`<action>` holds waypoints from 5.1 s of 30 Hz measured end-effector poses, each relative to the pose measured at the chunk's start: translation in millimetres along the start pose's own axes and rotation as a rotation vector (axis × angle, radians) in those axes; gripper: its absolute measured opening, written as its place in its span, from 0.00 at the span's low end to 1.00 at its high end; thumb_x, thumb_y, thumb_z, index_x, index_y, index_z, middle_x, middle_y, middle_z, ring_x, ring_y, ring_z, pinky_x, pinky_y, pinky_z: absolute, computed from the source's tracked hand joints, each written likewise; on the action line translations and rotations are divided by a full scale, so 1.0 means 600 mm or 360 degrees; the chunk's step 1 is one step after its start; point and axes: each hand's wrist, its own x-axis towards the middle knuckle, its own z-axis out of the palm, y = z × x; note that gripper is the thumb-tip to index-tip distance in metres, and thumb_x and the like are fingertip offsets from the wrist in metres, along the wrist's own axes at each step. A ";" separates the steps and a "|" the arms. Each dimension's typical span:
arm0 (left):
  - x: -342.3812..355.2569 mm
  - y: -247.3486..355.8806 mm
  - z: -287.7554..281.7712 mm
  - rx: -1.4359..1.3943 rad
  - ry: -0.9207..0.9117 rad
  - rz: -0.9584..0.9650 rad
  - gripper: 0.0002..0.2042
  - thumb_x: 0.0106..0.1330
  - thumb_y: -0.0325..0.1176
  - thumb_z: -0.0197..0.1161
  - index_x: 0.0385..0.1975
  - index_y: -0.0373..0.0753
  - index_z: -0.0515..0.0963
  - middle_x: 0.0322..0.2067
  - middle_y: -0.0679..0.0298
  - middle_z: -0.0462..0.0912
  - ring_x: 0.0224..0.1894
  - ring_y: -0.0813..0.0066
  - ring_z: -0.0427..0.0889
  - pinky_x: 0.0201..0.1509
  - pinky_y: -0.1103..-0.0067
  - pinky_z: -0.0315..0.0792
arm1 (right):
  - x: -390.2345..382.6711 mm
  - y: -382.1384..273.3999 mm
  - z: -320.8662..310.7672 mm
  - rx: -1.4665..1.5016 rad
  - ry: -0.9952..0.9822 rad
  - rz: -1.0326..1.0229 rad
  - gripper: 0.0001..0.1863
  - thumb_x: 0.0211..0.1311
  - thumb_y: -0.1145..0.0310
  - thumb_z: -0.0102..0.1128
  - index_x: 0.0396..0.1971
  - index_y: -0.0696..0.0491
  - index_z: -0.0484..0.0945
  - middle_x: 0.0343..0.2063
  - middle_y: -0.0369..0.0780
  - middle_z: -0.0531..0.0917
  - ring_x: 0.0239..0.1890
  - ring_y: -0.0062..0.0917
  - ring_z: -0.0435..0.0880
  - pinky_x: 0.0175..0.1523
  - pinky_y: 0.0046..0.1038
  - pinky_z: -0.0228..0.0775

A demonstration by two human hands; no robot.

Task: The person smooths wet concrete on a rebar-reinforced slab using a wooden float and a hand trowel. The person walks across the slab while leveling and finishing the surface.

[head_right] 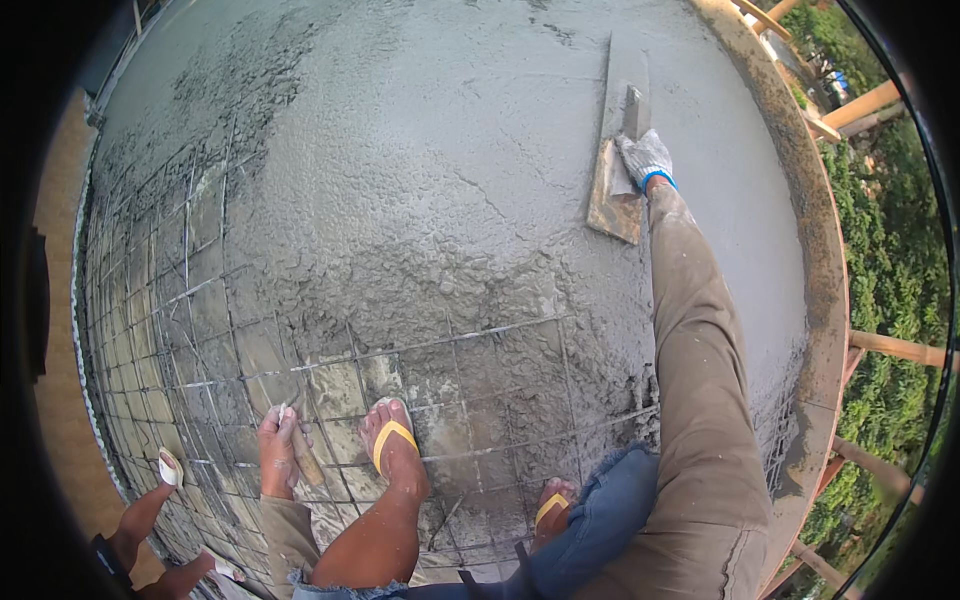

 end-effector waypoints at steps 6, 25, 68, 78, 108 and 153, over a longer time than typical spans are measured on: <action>0.036 0.028 -0.070 -0.0184 0.0095 -0.0198 0.09 0.73 0.35 0.61 0.47 0.38 0.76 0.37 0.68 0.80 0.31 0.81 0.79 0.27 0.83 0.76 | -0.005 -0.365 0.099 0.0119 -0.0344 -0.0380 0.34 0.61 0.45 0.61 0.55 0.59 0.74 0.50 0.55 0.82 0.55 0.48 0.81 0.59 0.43 0.72; -0.096 0.125 -0.179 0.0216 0.0319 -0.0256 0.09 0.72 0.34 0.62 0.42 0.34 0.80 0.34 0.68 0.80 0.30 0.84 0.77 0.29 0.84 0.70 | -0.434 -0.646 0.021 0.0089 -0.1010 -0.1261 0.34 0.60 0.54 0.64 0.63 0.54 0.66 0.46 0.50 0.84 0.49 0.44 0.84 0.52 0.44 0.76; -0.790 0.554 -0.338 0.1555 -0.0316 -0.0161 0.19 0.61 0.42 0.69 0.28 0.26 0.79 0.23 0.50 0.83 0.24 0.66 0.80 0.30 0.67 0.74 | -0.833 0.000 -0.871 0.0952 -0.1137 0.1222 0.32 0.62 0.44 0.57 0.45 0.62 0.83 0.46 0.55 0.84 0.52 0.48 0.82 0.55 0.41 0.73; -0.406 0.566 -0.434 0.1815 -0.0978 0.0095 0.20 0.63 0.44 0.68 0.27 0.28 0.79 0.23 0.52 0.83 0.26 0.69 0.78 0.31 0.68 0.72 | -1.092 -0.005 -0.999 0.0142 -0.1028 0.1350 0.29 0.66 0.46 0.52 0.43 0.59 0.84 0.44 0.56 0.84 0.53 0.48 0.82 0.57 0.42 0.73; -0.328 0.715 -0.099 0.2781 -0.1762 0.1406 0.22 0.62 0.46 0.67 0.24 0.26 0.78 0.19 0.45 0.81 0.24 0.53 0.81 0.29 0.60 0.70 | -1.766 -0.303 -0.963 0.0811 -0.0747 0.2913 0.32 0.58 0.38 0.62 0.45 0.55 0.84 0.46 0.53 0.84 0.52 0.49 0.82 0.55 0.43 0.74; -0.837 -0.088 0.247 0.2412 -0.2447 0.0540 0.30 0.66 0.49 0.67 0.50 0.21 0.75 0.51 0.44 0.80 0.53 0.56 0.79 0.56 0.69 0.70 | -1.633 0.033 -0.564 0.2742 0.0287 0.2660 0.20 0.64 0.52 0.62 0.39 0.57 0.82 0.22 0.34 0.79 0.23 0.23 0.78 0.29 0.30 0.68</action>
